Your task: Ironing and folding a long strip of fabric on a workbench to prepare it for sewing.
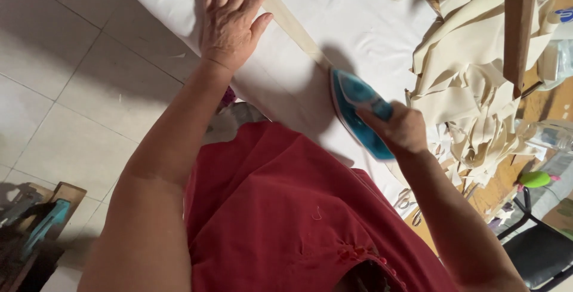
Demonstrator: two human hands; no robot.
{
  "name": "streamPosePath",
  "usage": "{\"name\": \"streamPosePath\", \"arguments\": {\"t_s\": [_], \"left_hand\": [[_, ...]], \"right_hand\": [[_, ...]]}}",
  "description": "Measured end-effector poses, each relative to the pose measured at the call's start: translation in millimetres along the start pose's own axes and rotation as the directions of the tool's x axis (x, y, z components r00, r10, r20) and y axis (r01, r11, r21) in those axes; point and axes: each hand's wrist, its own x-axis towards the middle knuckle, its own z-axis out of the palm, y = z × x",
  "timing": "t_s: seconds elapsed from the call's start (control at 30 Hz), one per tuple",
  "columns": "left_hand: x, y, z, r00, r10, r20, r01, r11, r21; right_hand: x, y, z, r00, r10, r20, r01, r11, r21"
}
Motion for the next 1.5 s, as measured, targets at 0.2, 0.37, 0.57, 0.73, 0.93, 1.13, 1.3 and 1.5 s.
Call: {"name": "streamPosePath", "arguments": {"t_s": [0.2,0.37,0.57,0.73,0.93,1.13,1.3,1.5], "left_hand": [[1.1,1.9,-6.4,1.000,-0.009,-0.019,0.010,1.000,0.019],[1.2,2.4,-8.0,0.991,-0.115,0.068,0.121,0.988,-0.092],[-4.8,-0.9,-7.1,0.995,-0.010,-0.103,0.010,1.000,0.000],[-4.9,-5.2,-1.4,0.989,0.029,-0.147,-0.036,0.999,-0.039],[-1.9,6.2,-14.1,0.996,-0.056,0.071,0.048,0.993,0.110],[1.0,8.9,-2.5,0.985,0.141,0.103,-0.146,0.989,0.037],[6.8,26.8,44.3,0.932,0.360,0.042,-0.359,0.933,-0.028],[8.1,72.8,78.1,0.845,0.529,0.084,-0.496,0.832,-0.248]], "right_hand": [[24.1,-69.9,-25.4,0.994,-0.108,0.020,0.106,0.993,0.054],[58.0,-116.4,-31.2,0.987,-0.157,-0.021,0.157,0.987,0.041],[83.2,-148.0,-32.7,0.932,-0.312,-0.184,0.302,0.950,-0.081],[54.2,-123.0,-43.5,0.995,-0.093,0.045,0.094,0.995,-0.040],[-4.6,18.0,-3.1,0.979,0.121,0.165,-0.119,0.993,-0.022],[-54.0,100.7,41.1,0.980,0.197,0.009,-0.194,0.955,0.226],[-21.8,62.6,29.4,0.993,0.113,-0.034,-0.113,0.994,0.014],[-22.2,43.4,17.2,0.984,0.180,0.000,-0.177,0.968,0.180]]}}
